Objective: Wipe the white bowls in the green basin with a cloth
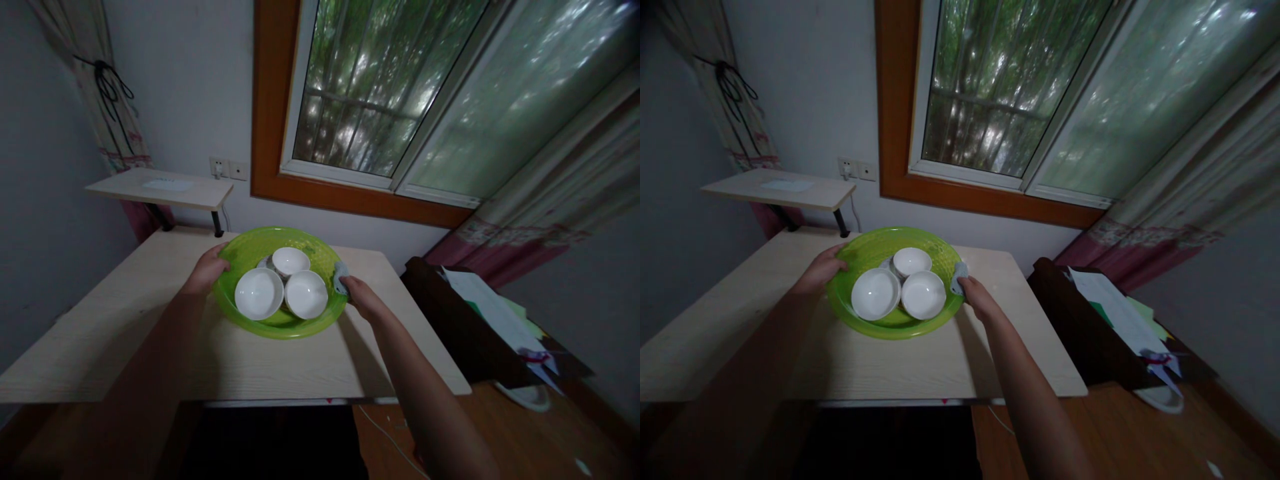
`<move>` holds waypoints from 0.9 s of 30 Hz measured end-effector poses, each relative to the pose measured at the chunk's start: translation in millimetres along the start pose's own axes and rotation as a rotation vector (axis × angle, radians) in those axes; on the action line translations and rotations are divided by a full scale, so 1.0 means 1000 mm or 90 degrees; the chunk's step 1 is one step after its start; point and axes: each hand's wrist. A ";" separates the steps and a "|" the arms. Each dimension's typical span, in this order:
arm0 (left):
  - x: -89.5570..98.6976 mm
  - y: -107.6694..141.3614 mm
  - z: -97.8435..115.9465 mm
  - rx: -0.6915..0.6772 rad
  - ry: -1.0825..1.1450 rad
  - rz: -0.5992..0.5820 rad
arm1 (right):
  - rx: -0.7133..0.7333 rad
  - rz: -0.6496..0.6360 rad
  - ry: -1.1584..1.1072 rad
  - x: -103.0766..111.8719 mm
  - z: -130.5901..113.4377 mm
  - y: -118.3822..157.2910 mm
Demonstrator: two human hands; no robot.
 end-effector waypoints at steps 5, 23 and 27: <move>-0.001 0.001 0.006 0.021 -0.010 -0.016 | -0.013 -0.007 0.032 0.001 -0.021 -0.023; 0.000 -0.005 -0.006 -0.006 -0.008 0.085 | 0.097 -0.078 0.073 0.006 -0.027 -0.046; 0.000 -0.005 -0.007 -0.006 0.002 0.084 | 0.093 -0.069 -0.039 0.004 -0.001 -0.015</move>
Point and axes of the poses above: each hand's wrist, its own y-axis away from the middle knuckle, its own x-axis out of the back of the hand, z = x × y, and after that the axes turned 11 degrees about y, right-handed
